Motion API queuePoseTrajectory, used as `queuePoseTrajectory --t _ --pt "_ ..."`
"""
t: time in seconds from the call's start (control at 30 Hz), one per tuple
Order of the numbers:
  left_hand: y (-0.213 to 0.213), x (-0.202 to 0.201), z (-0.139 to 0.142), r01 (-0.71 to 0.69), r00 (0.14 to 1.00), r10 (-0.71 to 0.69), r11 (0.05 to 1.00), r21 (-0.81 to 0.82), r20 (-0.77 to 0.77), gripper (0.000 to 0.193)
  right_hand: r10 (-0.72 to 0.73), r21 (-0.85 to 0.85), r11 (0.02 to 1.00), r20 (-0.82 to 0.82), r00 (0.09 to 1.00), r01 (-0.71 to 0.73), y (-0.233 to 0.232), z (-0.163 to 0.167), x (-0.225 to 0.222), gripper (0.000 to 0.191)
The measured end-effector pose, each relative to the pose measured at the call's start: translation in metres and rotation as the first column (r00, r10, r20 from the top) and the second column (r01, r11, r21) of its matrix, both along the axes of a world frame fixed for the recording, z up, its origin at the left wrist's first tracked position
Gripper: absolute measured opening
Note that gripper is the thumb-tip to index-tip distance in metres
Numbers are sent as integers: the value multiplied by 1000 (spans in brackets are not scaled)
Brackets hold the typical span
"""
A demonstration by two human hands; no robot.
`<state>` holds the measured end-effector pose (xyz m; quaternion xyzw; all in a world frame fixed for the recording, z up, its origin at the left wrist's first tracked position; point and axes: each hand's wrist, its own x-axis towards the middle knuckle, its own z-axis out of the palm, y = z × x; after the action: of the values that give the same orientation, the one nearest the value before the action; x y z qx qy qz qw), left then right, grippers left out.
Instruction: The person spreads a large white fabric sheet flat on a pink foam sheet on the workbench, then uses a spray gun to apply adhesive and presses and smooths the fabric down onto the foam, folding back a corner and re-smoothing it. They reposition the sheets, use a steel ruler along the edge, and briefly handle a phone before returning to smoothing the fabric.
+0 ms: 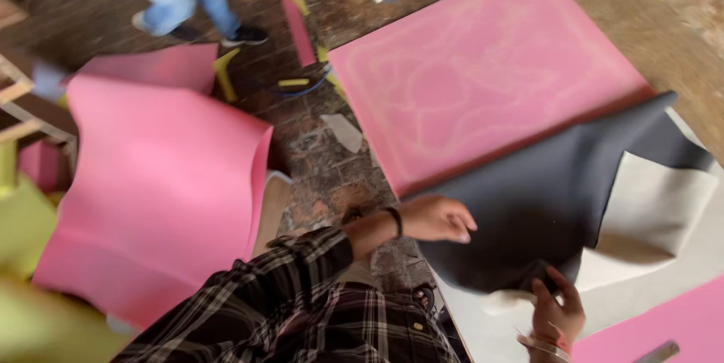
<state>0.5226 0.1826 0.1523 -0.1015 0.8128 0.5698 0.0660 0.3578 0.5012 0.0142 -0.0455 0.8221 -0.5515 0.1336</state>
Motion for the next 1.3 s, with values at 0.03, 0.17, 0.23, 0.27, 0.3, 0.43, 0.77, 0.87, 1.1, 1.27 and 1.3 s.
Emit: queuePoseTrajectory --t 0.03,0.17,0.23,0.27,0.3,0.43,0.77,0.87,1.1,1.27,1.3 --pt "21 0 1 54 998 -54 998 15 -9 57 -15 -186 982 91 996 32 -16 9 7 40" --pt "81 -8 5 108 993 -114 967 -233 -13 85 103 -621 776 293 951 108 -76 54 30 46" --pt "89 -6 8 -57 996 30 938 -341 -85 73 169 -716 686 332 928 131 -95 73 41 50" --pt "91 -3 11 -132 988 88 911 -390 -129 68 194 -754 640 349 917 151 -103 81 45 52" --pt "88 0 13 -162 982 101 887 -433 -161 51 214 -787 592 361 908 174 -109 87 48 54" --pt "71 14 31 -145 989 134 838 -526 -58 17 247 -773 593 439 864 224 -117 104 62 59" --pt "69 48 45 -133 984 175 573 -809 -38 12 374 -724 612 619 691 317 -104 93 71 44" --pt "69 51 54 -268 943 30 658 -703 -331 16 367 -639 688 716 594 345 -90 76 57 30" --pt "118 37 93 -278 868 -63 760 -587 -493 8 244 -472 821 799 549 322 -55 35 30 20" --pt "138 29 113 -228 816 -175 779 -584 -552 12 75 -415 820 761 644 394 -38 48 2 29" --pt "135 27 117 -234 824 -142 795 -559 -548 13 20 -386 827 747 664 410 -36 54 -4 30"
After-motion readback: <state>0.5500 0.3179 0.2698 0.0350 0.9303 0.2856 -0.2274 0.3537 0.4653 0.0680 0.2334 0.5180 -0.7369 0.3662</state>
